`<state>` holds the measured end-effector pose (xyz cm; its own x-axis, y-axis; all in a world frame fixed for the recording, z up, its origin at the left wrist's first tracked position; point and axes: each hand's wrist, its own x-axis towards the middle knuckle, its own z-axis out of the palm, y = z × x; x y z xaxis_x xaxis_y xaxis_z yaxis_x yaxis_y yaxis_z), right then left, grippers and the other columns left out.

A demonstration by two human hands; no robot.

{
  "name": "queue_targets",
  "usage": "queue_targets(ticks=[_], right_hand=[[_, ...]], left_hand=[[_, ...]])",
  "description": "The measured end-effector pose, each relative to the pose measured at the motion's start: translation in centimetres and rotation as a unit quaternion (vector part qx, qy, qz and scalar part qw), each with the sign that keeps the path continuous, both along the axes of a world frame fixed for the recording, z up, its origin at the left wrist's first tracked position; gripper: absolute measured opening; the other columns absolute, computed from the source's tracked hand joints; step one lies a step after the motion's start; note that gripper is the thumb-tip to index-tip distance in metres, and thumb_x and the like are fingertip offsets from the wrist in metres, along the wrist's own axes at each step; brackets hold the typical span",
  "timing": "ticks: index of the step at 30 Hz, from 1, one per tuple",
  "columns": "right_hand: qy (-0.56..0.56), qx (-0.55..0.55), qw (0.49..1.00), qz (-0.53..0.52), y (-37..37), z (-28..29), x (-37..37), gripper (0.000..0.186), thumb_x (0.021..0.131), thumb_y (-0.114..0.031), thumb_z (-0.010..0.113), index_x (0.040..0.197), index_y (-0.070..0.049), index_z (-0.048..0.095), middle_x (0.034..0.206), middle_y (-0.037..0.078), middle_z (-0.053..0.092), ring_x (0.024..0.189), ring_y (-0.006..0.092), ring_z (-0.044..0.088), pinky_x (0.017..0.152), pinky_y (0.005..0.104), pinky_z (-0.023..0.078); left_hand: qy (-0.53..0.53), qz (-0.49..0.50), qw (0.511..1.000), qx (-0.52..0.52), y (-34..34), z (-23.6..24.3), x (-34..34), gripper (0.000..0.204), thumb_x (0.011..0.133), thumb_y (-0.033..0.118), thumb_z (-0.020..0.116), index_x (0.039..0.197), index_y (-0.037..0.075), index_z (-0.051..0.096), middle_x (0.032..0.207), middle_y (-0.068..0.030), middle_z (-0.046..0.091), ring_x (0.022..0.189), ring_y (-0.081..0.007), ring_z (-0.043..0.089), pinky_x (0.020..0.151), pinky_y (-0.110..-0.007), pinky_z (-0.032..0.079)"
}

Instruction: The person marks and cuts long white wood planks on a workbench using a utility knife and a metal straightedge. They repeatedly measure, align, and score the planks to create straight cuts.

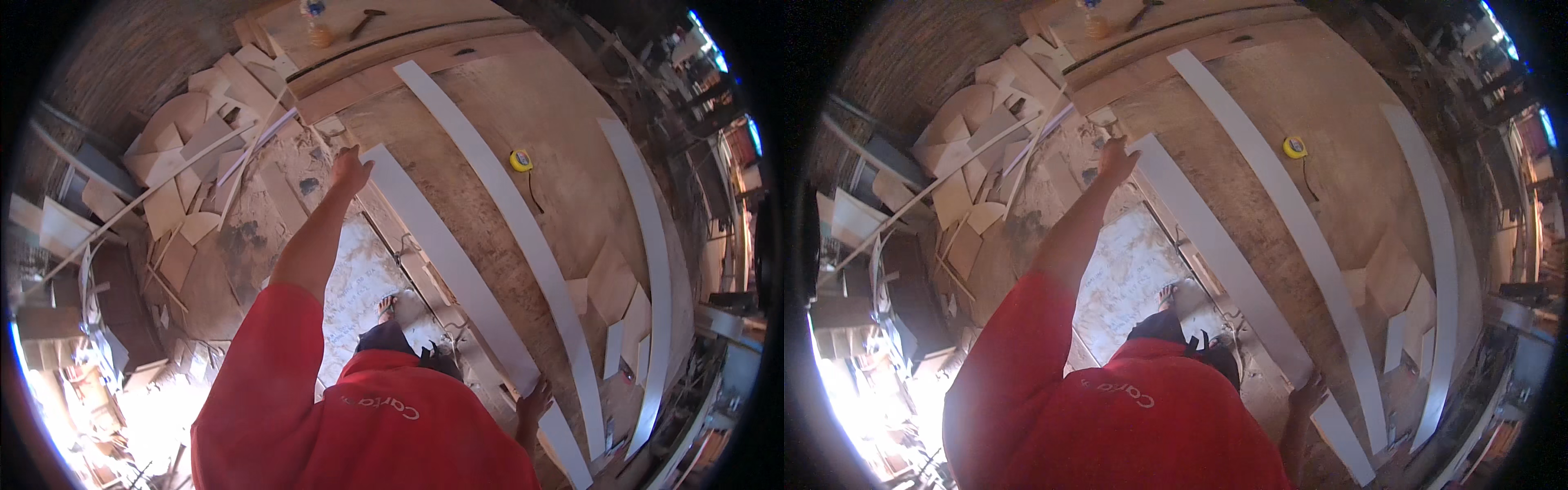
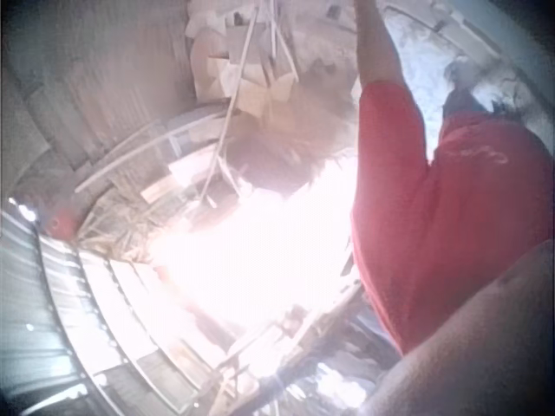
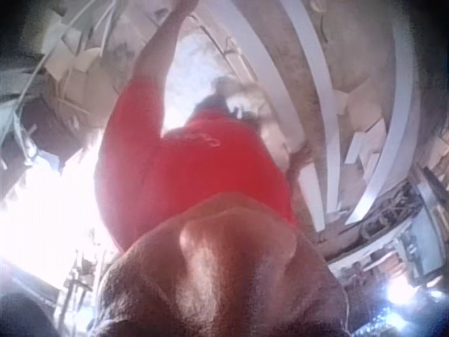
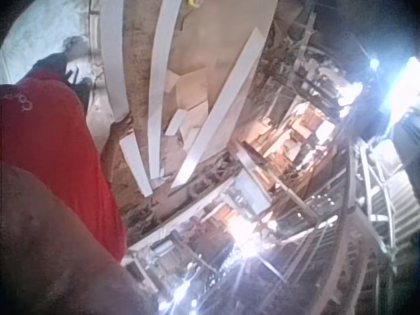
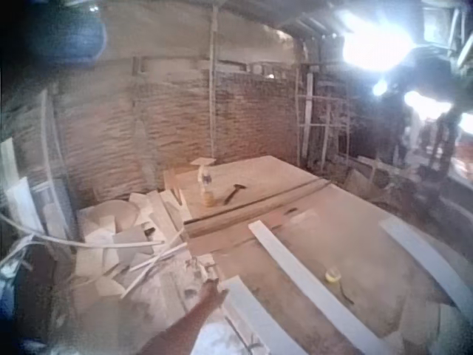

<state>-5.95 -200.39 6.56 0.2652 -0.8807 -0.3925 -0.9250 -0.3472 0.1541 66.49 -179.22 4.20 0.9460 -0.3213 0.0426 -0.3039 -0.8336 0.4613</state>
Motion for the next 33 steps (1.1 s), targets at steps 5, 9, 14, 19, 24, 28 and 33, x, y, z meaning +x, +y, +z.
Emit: queue_targets(ticks=[5, 9, 14, 19, 24, 28, 33], right_hand=[[-0.007, -0.017, 1.0, -0.018, 0.5, -1.7, -1.4, 0.102, 0.076, 0.002, 0.076, 0.164, -0.019, 0.028, 0.162, 0.016, 0.035, 0.15, 0.0385, 0.037, 0.118, 0.0624, 0.037], [-0.05, -0.045, 0.998, 0.009, 0.1, -2.9, -1.7, 0.102, 0.074, 0.003, 0.077, 0.163, -0.019, 0.03, 0.16, 0.017, 0.036, 0.147, 0.0392, 0.04, 0.116, 0.0558, 0.042], [-0.078, -0.029, 0.997, -0.007, 0.3, -2.2, -0.3, 0.105, 0.073, 0.0, 0.08, 0.163, -0.02, 0.03, 0.161, 0.016, 0.036, 0.148, 0.0386, 0.039, 0.116, 0.0543, 0.042], [-0.035, -0.012, 0.998, -0.046, 0.8, 0.2, 0.1, 0.116, 0.073, -0.012, 0.088, 0.168, -0.025, 0.021, 0.166, 0.011, 0.033, 0.155, 0.0336, 0.031, 0.125, 0.0627, 0.023], [0.028, -0.011, 0.999, -0.035, 0.0, -0.1, -2.7, 0.112, 0.073, -0.029, 0.091, 0.165, -0.025, 0.027, 0.163, 0.005, 0.038, 0.154, 0.0291, 0.032, 0.125, 0.0667, 0.019], [0.043, -0.012, 0.997, 0.062, -1.7, -1.6, -5.0, 0.107, 0.066, -0.044, 0.091, 0.158, -0.024, 0.04, 0.155, 0.005, 0.046, 0.149, 0.0271, 0.039, 0.124, 0.0684, 0.019], [-0.026, 0.003, 0.991, 0.134, -3.1, -0.5, -6.0, 0.102, 0.059, -0.048, 0.092, 0.149, -0.02, 0.052, 0.139, 0.013, 0.054, 0.139, 0.0329, 0.048, 0.121, 0.0656, 0.026]], left_hand=[[0.107, -0.045, 0.98, 0.159, -3.2, -2.8, 6.0, 0.066, 0.082, 0.043, 0.085, 0.133, 0.006, 0.066, 0.136, -0.0183, 0.064, 0.13, -0.0349, 0.06, 0.109, -0.045, 0.051], [0.125, -0.095, 0.975, 0.158, -4.1, -4.2, 9.7, 0.066, 0.068, 0.048, 0.093, 0.116, 0.008, 0.074, 0.125, -0.0174, 0.07, 0.12, -0.0331, 0.067, 0.101, -0.047, 0.055], [0.044, -0.091, 0.989, 0.111, -3.1, -6.4, 10.5, 0.062, 0.062, 0.043, 0.095, 0.11, 0.009, 0.076, 0.113, -0.0173, 0.075, 0.109, -0.0331, 0.072, 0.096, -0.047, 0.057], [-0.003, 0.071, 0.997, -0.033, -1.3, -9.1, 8.0, 0.107, 0.068, 0.049, 0.093, 0.156, 0.014, 0.045, 0.156, -0.0192, 0.048, 0.149, -0.0365, 0.039, 0.121, -0.048, 0.037], [0.045, 0.154, 0.949, -0.272, 4.6, -14.1, -1.1, 0.105, 0.083, 0.059, 0.083, 0.153, -0.007, 0.043, 0.151, -0.0303, 0.049, 0.138, -0.0426, 0.052, 0.116, -0.05, 0.044], [0.199, 0.213, 0.953, -0.08, 10.4, -19.3, -12.5, 0.101, 0.084, 0.057, 0.081, 0.156, -0.003, 0.04, 0.156, -0.032, 0.043, 0.141, -0.0449, 0.048, 0.118, -0.05, 0.041], [0.314, 0.113, 0.941, 0.06, 13.3, -18.6, -22.7, 0.097, 0.076, 0.046, 0.089, 0.151, 0.001, 0.048, 0.151, -0.0326, 0.048, 0.138, -0.0456, 0.049, 0.115, -0.052, 0.043]])
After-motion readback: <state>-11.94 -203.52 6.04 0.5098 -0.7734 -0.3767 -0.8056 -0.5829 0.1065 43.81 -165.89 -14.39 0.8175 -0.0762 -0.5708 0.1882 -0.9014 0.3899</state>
